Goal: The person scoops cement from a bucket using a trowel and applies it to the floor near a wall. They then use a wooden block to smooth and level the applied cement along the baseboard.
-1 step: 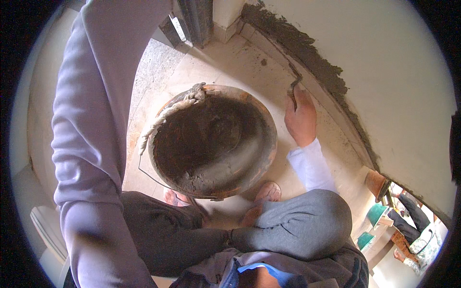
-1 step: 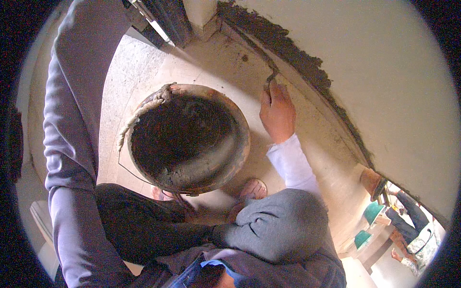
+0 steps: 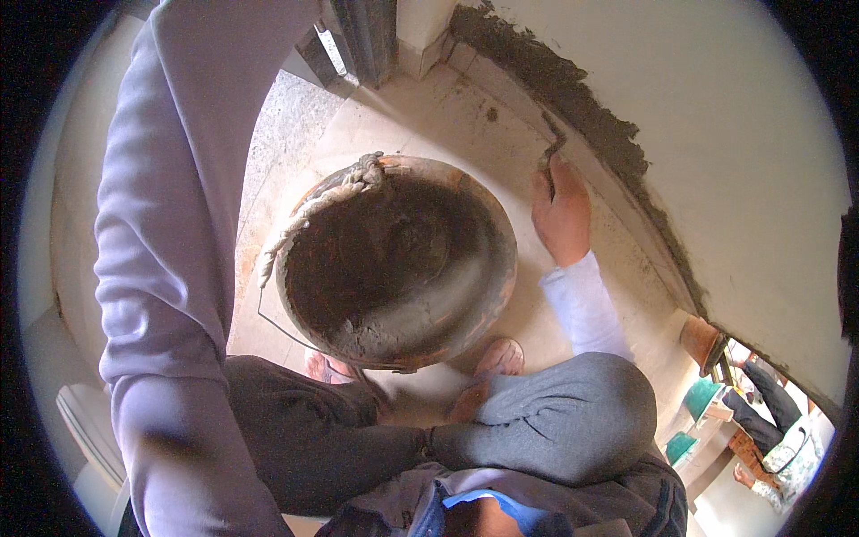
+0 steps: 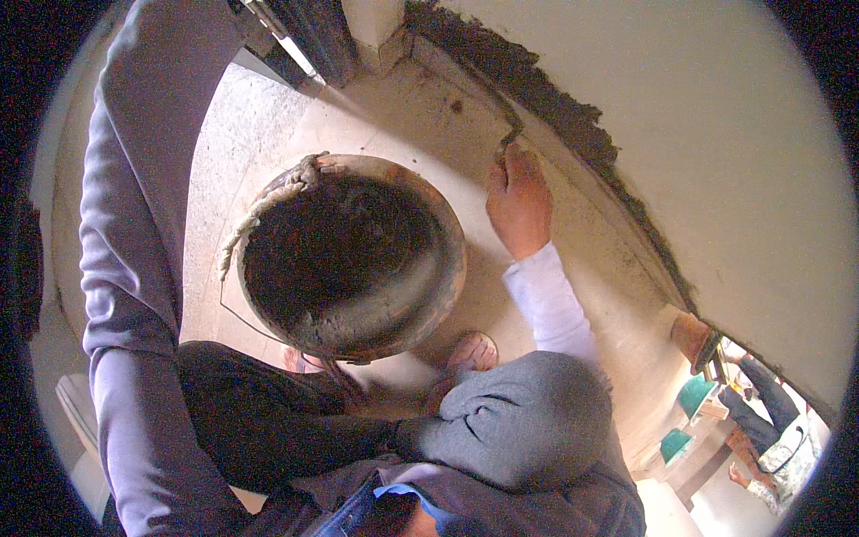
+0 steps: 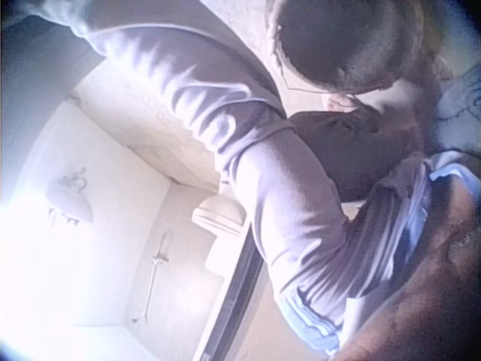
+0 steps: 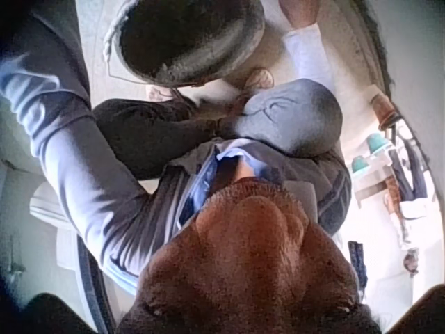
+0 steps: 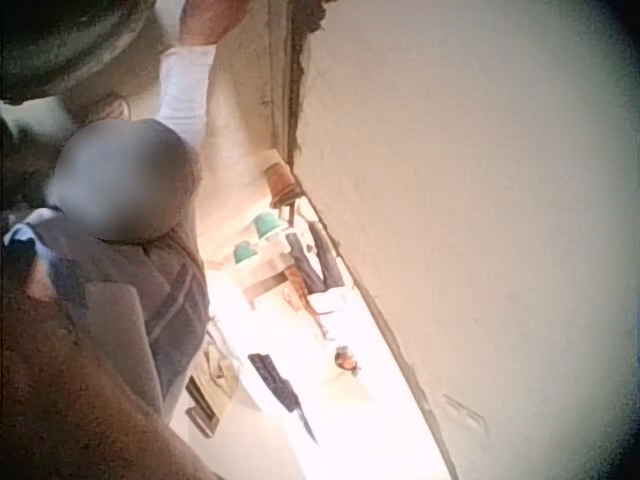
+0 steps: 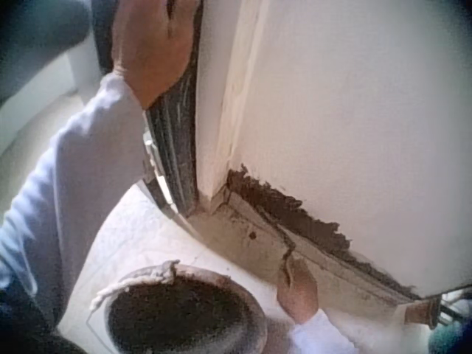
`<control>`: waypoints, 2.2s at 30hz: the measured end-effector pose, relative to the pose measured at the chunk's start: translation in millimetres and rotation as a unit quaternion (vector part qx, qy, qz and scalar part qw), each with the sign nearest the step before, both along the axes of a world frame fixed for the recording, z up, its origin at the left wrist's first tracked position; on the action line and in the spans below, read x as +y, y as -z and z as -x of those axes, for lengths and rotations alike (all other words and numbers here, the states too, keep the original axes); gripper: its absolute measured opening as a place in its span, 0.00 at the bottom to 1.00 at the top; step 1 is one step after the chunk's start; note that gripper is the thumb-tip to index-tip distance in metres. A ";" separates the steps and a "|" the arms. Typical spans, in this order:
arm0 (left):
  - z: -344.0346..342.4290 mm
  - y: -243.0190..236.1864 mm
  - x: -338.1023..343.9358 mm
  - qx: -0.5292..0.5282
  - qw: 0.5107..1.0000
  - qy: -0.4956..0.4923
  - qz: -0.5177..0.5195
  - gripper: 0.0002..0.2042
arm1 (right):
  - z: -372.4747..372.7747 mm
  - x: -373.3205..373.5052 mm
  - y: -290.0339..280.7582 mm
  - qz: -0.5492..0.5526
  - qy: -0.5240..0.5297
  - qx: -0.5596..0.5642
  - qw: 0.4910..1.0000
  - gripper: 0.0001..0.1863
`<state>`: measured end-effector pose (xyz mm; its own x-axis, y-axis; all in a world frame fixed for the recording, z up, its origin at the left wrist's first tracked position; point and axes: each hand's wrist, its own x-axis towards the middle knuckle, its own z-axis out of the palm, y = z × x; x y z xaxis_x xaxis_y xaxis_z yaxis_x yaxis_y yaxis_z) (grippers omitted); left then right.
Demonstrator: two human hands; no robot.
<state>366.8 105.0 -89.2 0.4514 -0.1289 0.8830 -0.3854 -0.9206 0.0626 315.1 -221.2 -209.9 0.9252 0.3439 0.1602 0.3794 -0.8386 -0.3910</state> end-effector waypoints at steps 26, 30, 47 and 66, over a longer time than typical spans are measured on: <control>1.4 -6.1 4.7 -0.005 1.000 -0.003 -0.007 0.31 | 19.5 6.0 -22.1 -0.040 -0.009 -0.024 0.999 0.17; -2.1 -7.8 1.5 -0.011 1.000 0.001 -0.004 0.31 | 7.4 8.2 -4.7 -0.004 -0.017 0.012 1.000 0.18; -7.2 -11.0 -3.3 -0.014 1.000 0.005 -0.004 0.30 | -12.6 7.1 5.0 -0.025 -0.013 -0.039 0.999 0.18; 47.4 -67.1 26.0 0.086 0.992 0.076 0.050 0.30 | 61.7 -60.2 -44.7 -0.217 0.005 0.255 0.942 0.17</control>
